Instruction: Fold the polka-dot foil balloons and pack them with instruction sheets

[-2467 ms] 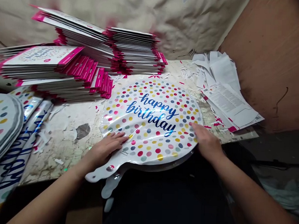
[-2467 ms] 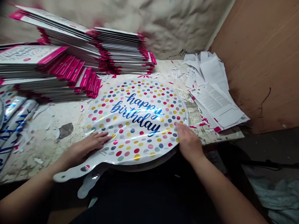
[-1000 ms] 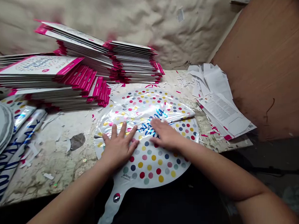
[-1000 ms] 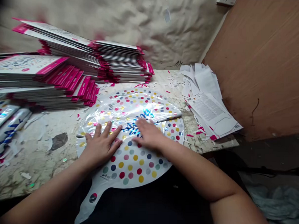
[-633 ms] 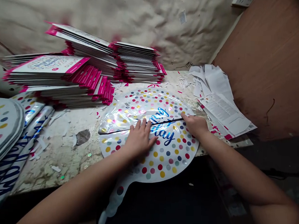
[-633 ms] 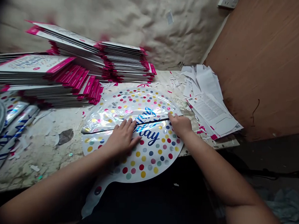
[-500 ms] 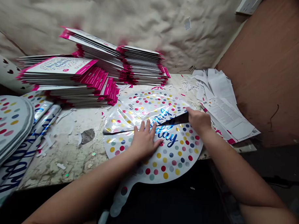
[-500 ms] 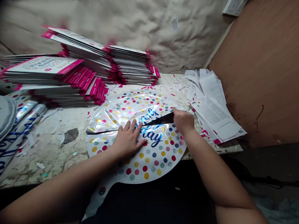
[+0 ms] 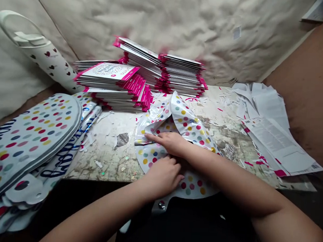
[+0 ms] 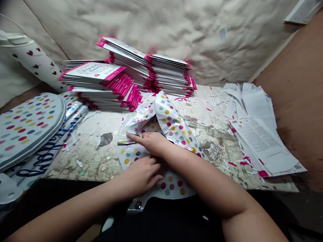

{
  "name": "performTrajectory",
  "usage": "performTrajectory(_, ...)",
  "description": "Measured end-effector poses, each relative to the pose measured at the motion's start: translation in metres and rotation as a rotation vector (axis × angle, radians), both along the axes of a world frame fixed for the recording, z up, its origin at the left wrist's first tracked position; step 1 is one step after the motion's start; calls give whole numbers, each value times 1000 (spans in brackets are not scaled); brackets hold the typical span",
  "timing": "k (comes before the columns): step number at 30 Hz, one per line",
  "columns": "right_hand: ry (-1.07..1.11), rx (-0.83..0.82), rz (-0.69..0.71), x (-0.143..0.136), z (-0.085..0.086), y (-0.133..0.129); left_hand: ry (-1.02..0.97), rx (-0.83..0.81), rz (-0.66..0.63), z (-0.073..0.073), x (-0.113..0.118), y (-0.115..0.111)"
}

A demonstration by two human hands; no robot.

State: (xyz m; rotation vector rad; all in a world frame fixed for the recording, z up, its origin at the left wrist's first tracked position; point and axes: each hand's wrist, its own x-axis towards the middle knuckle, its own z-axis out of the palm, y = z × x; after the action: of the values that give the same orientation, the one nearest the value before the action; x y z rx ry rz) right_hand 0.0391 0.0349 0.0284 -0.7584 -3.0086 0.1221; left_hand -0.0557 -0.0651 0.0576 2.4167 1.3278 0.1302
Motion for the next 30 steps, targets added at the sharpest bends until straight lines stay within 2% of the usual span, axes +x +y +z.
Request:
performTrajectory(2,69,-60,22,8,-8,0,-70,33,229,8,-32,2)
performTrajectory(5,189,-101,35,12,-15,-3,-329,184,724,8,-71,25)
performTrajectory(7,220,-119,31,13,-18,-6,-549,121,887,-2,-83,45)
performTrajectory(8,221,-129,26,13,-19,-7,-648,29,902,-8,-85,52)
performTrajectory(10,202,-151,6,15,-20,-7,-773,-119,874,-18,-87,59)
performTrajectory(11,192,-168,-8,17,-20,-6,-766,-114,859,-20,-87,58)
performTrajectory(12,182,-190,-23,19,-20,-6,-700,-34,859,-21,-88,54)
performTrajectory(14,173,-236,-44,22,-22,-4,-447,300,868,-18,-89,42)
performTrajectory(15,176,-252,-47,23,-23,-4,-315,467,814,-15,-88,36)
performTrajectory(17,190,-258,-41,22,-25,-5,-130,641,543,-11,-84,26)
performTrajectory(19,189,-229,-34,18,-25,-9,2,595,213,-10,-77,23)
performTrajectory(20,179,-196,-59,17,-24,-12,88,527,95,-11,-74,24)
performTrajectory(22,151,-96,-206,21,-20,-13,285,401,11,-13,-72,29)
performTrajectory(25,93,43,-554,50,-7,3,495,297,-2,-16,-76,39)
performTrajectory(29,-19,-4,-1020,113,14,40,546,315,-42,-15,-85,45)
performTrajectory(30,5,8,-1076,122,19,45,544,327,-40,-14,-86,46)
